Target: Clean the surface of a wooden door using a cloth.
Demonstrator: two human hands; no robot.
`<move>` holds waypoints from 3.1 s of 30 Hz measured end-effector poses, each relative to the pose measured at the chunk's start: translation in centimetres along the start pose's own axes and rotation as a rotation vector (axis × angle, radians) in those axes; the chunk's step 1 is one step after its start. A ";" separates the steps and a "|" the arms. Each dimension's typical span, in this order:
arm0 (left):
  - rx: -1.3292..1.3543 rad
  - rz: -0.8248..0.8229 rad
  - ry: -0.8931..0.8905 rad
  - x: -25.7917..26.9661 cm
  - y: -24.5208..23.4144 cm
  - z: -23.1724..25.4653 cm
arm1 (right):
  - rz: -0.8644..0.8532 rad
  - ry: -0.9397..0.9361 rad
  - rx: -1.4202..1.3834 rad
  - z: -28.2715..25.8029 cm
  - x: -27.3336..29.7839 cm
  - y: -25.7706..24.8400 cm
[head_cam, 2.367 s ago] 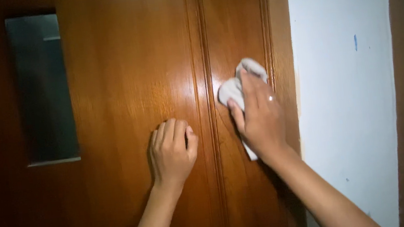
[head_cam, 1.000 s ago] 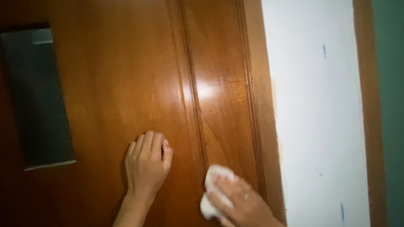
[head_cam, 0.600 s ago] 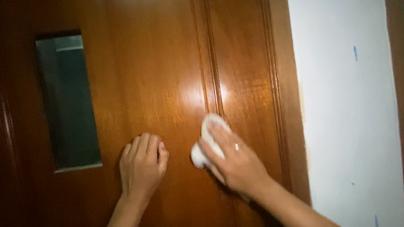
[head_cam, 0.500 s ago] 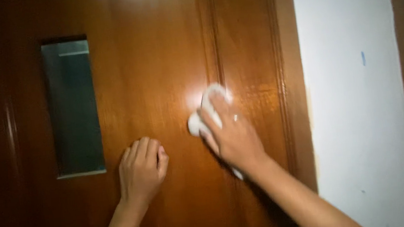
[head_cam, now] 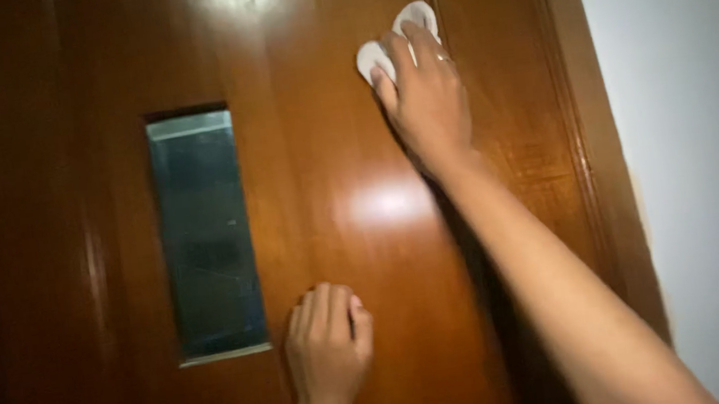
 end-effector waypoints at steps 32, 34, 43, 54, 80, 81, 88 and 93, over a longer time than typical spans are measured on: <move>-0.144 -0.155 0.066 4.6 -17.2 -16.5 | -0.331 -0.290 -0.126 -23.5 12.1 2.8; -0.155 -0.153 0.060 4.6 -18.1 -16.7 | -0.433 -0.335 -0.190 -25.7 15.2 2.2; -0.125 -0.128 0.071 4.9 -17.5 -17.8 | -0.545 -0.140 -0.035 -21.9 6.4 8.0; -0.064 -0.123 0.002 6.4 -19.4 -18.1 | -0.212 -0.099 -0.349 -27.5 1.9 12.0; -0.087 -0.321 -0.071 21.3 -26.1 -18.6 | -0.465 -0.270 -0.306 -39.8 25.9 5.0; -0.077 -0.342 -0.052 22.2 -26.0 -18.5 | -0.484 -0.277 -0.328 -40.0 28.8 3.9; -0.025 -0.350 -0.033 28.9 -25.5 -17.1 | -0.723 -0.147 -0.361 -43.5 48.1 -0.6; -0.004 -0.456 -0.052 33.4 -24.7 -17.1 | -1.098 -0.374 -0.652 -45.5 61.1 -4.0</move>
Point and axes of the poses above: each hand's wrist, its own x-axis away from the middle knuckle, its own y-axis out of the palm, z = x × y, the point moved 3 cm from there along -x, towards the middle knuckle, and after that the axes turned 1 degree about z, right-handed, at the moved point
